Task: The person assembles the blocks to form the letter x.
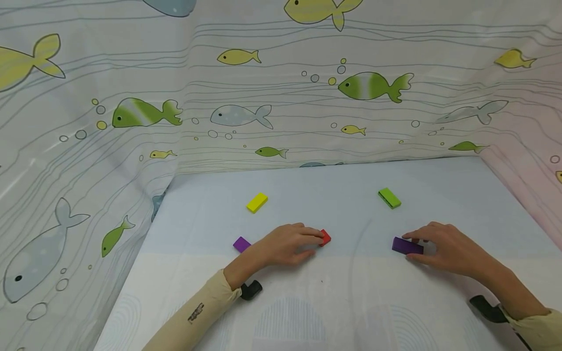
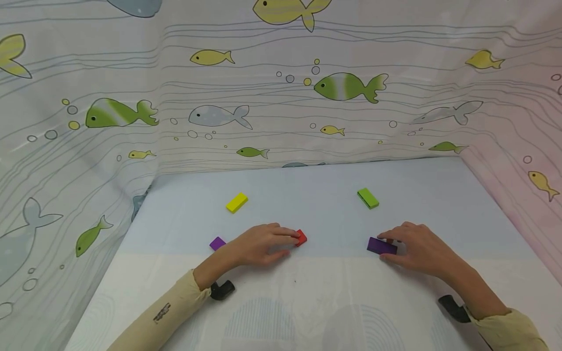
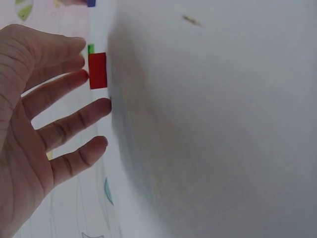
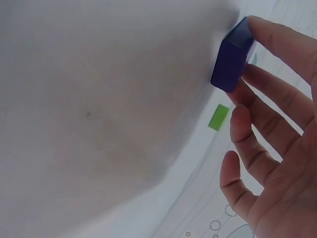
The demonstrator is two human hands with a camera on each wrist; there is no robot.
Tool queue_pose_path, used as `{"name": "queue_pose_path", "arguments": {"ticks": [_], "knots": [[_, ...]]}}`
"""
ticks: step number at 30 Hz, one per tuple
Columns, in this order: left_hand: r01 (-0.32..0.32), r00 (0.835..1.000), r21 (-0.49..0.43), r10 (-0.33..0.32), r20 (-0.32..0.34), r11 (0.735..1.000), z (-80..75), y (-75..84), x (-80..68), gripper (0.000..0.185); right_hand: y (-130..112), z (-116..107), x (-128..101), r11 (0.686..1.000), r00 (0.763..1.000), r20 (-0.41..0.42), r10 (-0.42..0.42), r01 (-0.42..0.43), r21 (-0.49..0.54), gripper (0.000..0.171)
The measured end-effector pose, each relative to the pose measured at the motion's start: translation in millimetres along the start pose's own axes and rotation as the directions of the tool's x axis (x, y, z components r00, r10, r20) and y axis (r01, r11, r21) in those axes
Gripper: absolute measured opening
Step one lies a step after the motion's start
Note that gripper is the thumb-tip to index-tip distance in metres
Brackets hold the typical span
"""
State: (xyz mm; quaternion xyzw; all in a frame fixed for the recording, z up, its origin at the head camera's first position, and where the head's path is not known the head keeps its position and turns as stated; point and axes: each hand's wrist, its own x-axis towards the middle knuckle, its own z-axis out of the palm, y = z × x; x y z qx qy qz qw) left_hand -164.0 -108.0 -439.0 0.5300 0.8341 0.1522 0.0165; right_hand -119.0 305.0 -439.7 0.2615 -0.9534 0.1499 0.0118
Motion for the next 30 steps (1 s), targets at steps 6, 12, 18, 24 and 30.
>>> {"name": "queue_pose_path", "arguments": {"ticks": [6, 12, 18, 24, 30], "knots": [[0.011, 1.000, 0.028, -0.011, 0.021, 1.000, -1.3, 1.8, 0.8, 0.033, 0.1, 0.5, 0.0, 1.000, 1.000, 0.001, 0.001, -0.001, 0.002, 0.043], [0.008, 1.000, 0.038, -0.009, 0.023, 0.999, -0.8, 2.1, 1.6, 0.034, 0.4, 1.3, -0.3, 1.000, 1.000, -0.001, 0.002, -0.002, 0.009, 0.041], [0.006, 1.000, 0.036, -0.007, 0.027, 0.999, 0.0, 1.5, 2.0, 0.035, 0.9, 3.0, -1.2, 1.000, 1.000, -0.015, -0.001, 0.002, 0.023, 0.040], [0.032, 0.999, 0.033, -0.033, 0.041, 0.999, -1.7, 3.4, 2.5, 0.036, -1.1, 2.7, -1.6, 0.999, 1.000, -0.025, -0.001, 0.002, 0.039, 0.038], [0.061, 0.995, 0.027, -0.062, 0.077, 0.998, -1.0, 3.8, 2.7, 0.037, -1.7, 3.8, -1.7, 0.999, 0.999, -0.035, 0.001, 0.001, 0.053, 0.038]]}}
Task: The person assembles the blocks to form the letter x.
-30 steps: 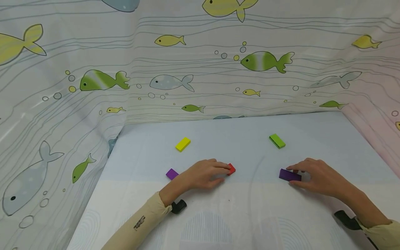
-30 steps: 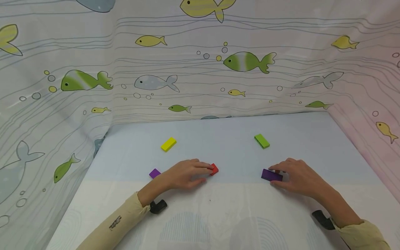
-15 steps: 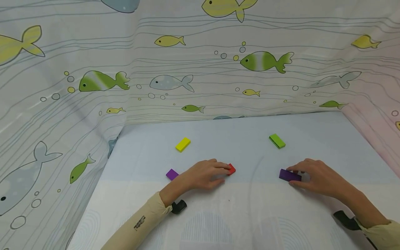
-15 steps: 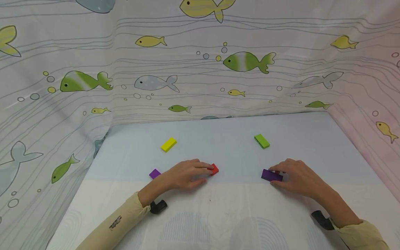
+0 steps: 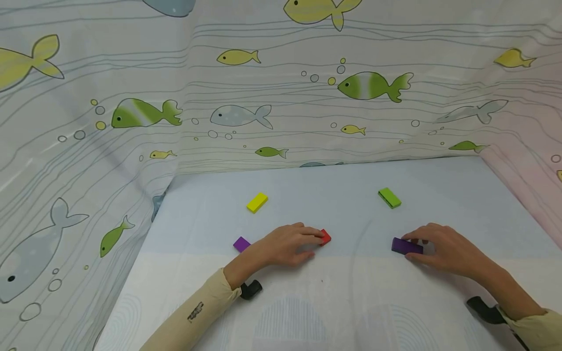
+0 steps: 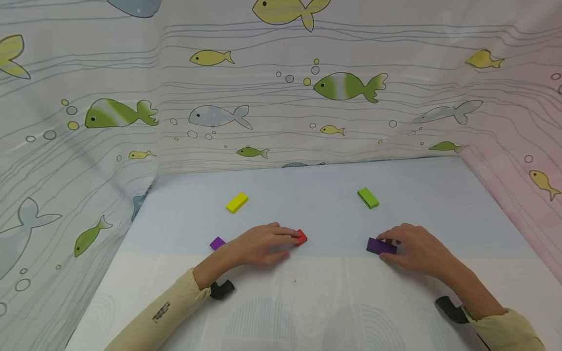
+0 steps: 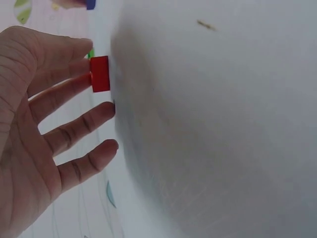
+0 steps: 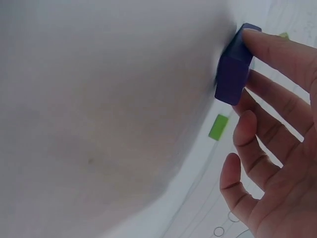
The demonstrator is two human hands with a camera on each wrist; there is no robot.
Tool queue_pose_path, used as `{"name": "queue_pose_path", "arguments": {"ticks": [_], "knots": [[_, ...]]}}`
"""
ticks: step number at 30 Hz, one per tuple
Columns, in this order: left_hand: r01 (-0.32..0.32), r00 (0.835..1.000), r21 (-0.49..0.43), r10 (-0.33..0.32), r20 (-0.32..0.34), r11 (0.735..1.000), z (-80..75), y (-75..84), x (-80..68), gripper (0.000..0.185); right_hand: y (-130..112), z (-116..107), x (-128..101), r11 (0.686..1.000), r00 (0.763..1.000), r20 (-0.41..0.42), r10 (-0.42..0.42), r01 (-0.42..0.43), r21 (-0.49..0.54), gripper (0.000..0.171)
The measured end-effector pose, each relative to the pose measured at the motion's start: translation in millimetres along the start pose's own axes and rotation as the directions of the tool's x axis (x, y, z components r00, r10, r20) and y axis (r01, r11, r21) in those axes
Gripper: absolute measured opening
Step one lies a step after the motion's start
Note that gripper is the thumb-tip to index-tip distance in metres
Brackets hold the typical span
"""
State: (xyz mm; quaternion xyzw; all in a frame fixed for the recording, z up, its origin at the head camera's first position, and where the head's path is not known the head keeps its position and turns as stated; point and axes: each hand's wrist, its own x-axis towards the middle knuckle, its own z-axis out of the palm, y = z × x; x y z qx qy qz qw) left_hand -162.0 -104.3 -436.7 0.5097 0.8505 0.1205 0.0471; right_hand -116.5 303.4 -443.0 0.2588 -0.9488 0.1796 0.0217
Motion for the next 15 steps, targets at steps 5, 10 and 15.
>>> {"name": "queue_pose_path", "arguments": {"ticks": [5, 10, 15], "knots": [[0.013, 1.000, 0.001, -0.013, 0.016, 1.000, -0.4, 0.1, -0.6, 0.038, -0.4, 0.9, -0.9, 1.000, 1.000, -0.012, -0.001, 0.001, -0.008, 0.039], [0.021, 1.000, 0.002, -0.021, 0.023, 1.000, -1.1, -0.1, -0.2, 0.038, -1.4, 1.9, -2.5, 1.000, 0.998, -0.054, -0.016, 0.016, -0.008, 0.039], [0.028, 0.999, -0.002, -0.028, 0.031, 1.000, -1.3, 0.8, 1.1, 0.037, -6.0, 1.9, -2.2, 1.000, 0.996, -0.082, -0.026, 0.027, 0.011, 0.039]]}}
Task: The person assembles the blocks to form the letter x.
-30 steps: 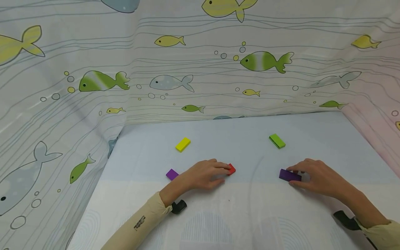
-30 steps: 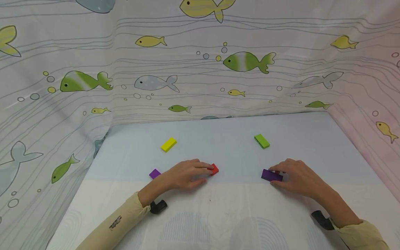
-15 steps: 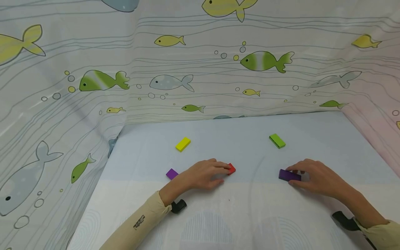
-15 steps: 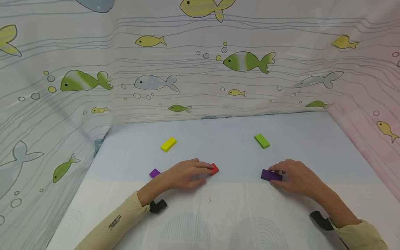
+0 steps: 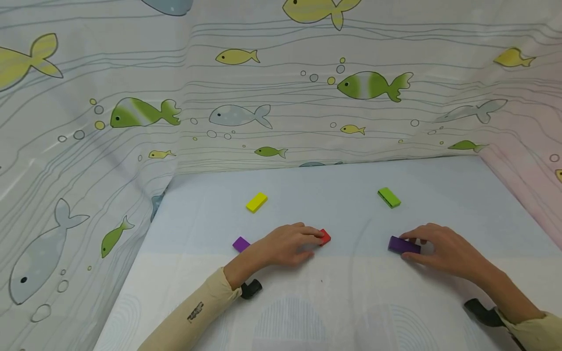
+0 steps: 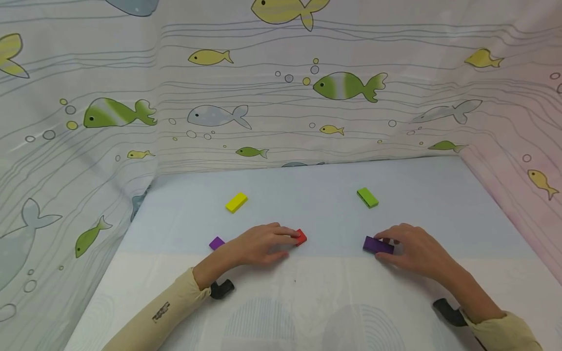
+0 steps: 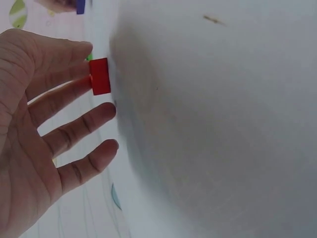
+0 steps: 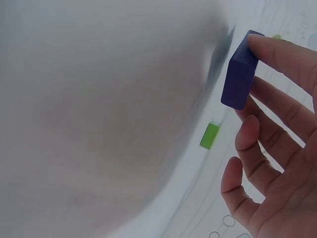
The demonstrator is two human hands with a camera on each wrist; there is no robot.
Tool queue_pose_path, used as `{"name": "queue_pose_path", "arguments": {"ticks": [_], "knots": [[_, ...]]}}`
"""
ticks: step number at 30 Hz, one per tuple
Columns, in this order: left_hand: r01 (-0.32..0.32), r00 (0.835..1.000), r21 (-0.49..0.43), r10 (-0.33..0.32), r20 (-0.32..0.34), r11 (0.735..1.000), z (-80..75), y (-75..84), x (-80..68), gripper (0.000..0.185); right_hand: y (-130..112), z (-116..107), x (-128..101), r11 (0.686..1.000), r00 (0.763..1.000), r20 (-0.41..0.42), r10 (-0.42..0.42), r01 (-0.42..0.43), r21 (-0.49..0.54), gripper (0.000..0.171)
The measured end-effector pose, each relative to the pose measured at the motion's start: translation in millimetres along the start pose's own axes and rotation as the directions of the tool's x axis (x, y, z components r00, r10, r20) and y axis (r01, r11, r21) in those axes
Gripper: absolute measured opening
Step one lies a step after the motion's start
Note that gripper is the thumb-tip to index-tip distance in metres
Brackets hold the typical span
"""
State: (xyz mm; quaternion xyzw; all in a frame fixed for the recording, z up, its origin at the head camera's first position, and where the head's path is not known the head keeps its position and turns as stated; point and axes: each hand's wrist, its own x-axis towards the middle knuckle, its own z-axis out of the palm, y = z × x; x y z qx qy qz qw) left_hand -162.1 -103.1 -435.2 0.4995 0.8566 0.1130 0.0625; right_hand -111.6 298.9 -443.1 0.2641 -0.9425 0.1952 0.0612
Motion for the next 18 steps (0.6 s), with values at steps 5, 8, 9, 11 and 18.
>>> {"name": "queue_pose_path", "arguments": {"ticks": [5, 8, 9, 11, 18], "knots": [[0.005, 1.000, 0.000, -0.005, 0.004, 1.000, -1.2, 1.5, 0.0, 0.037, -6.6, 1.4, 2.4, 1.000, 1.000, -0.006, 0.005, -0.005, -0.002, 0.039], [0.009, 1.000, -0.001, -0.009, 0.006, 1.000, -2.1, 2.4, -0.4, 0.037, -10.4, 1.8, 3.8, 1.000, 1.000, -0.002, 0.014, -0.014, 0.001, 0.039], [0.010, 1.000, -0.002, -0.010, 0.005, 1.000, -2.3, 2.7, -0.4, 0.037, -11.8, 1.8, 4.3, 1.000, 1.000, -0.001, 0.013, -0.013, 0.002, 0.039], [0.011, 1.000, -0.007, -0.011, 0.004, 1.000, -2.5, 3.1, -0.5, 0.037, -14.6, 2.5, 5.0, 1.000, 1.000, -0.004, 0.016, -0.016, 0.007, 0.039], [0.014, 1.000, -0.014, -0.013, 0.007, 1.000, -1.6, 2.4, 0.1, 0.037, -22.0, 4.8, 8.2, 1.000, 0.999, -0.050, -0.014, 0.015, 0.013, 0.040]]}}
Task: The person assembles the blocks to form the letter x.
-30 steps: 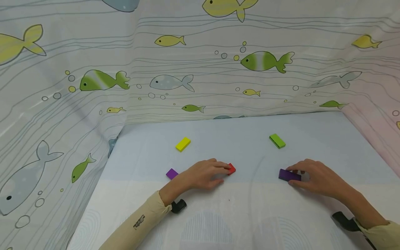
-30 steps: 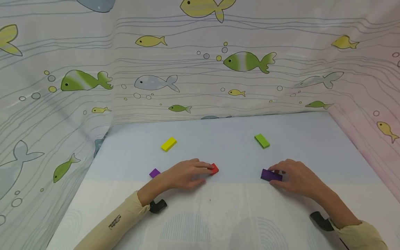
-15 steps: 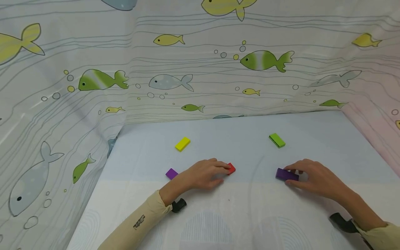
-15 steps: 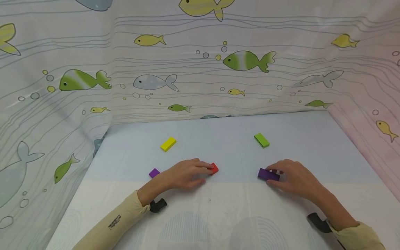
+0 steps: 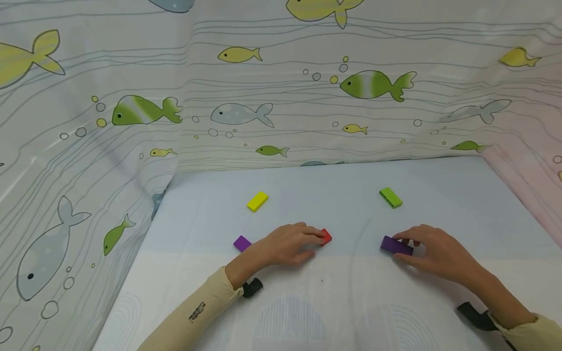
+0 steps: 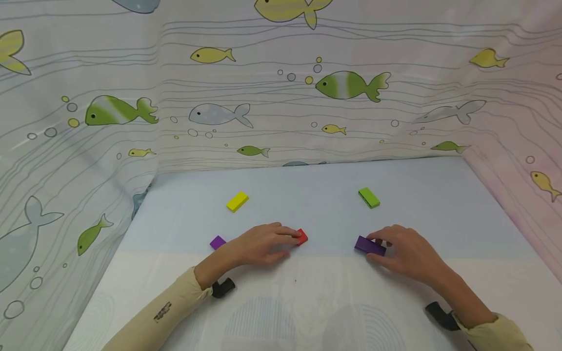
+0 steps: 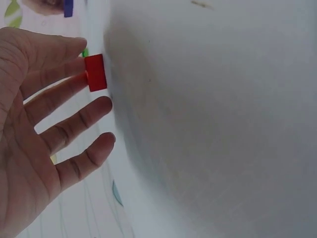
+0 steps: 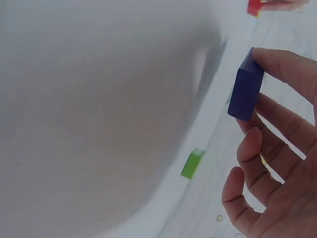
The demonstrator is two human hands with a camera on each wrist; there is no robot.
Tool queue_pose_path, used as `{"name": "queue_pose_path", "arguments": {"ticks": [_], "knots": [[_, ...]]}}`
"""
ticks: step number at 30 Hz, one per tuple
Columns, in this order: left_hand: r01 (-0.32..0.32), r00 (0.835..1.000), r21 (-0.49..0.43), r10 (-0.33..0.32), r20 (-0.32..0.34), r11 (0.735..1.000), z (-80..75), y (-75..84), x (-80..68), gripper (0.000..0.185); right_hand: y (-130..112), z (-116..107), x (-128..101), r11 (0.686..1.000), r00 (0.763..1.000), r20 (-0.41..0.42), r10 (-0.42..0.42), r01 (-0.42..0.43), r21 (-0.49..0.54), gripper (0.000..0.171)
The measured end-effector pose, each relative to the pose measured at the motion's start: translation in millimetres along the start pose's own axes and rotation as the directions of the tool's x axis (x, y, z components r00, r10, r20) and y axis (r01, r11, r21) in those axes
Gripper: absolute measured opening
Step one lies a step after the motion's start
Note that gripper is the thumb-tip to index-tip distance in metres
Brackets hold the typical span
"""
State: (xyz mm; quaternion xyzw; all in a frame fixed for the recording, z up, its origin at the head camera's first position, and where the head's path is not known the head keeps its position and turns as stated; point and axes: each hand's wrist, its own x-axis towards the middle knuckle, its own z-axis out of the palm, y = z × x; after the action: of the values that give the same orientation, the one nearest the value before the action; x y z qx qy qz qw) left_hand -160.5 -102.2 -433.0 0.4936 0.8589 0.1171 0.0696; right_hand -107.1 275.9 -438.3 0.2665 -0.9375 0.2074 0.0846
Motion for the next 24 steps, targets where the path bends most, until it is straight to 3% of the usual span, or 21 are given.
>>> {"name": "queue_pose_path", "arguments": {"ticks": [16, 24], "knots": [[0.012, 1.000, -0.007, -0.012, 0.008, 1.000, 0.9, 1.0, -0.2, 0.037, -21.2, 3.4, 12.6, 1.000, 1.000, -0.017, 0.003, -0.003, 0.027, 0.039], [0.019, 1.000, -0.005, -0.019, 0.012, 1.000, -0.1, 1.5, -0.1, 0.038, -30.0, 6.2, 15.9, 0.999, 0.999, -0.003, 0.043, -0.043, 0.017, 0.038]]}}
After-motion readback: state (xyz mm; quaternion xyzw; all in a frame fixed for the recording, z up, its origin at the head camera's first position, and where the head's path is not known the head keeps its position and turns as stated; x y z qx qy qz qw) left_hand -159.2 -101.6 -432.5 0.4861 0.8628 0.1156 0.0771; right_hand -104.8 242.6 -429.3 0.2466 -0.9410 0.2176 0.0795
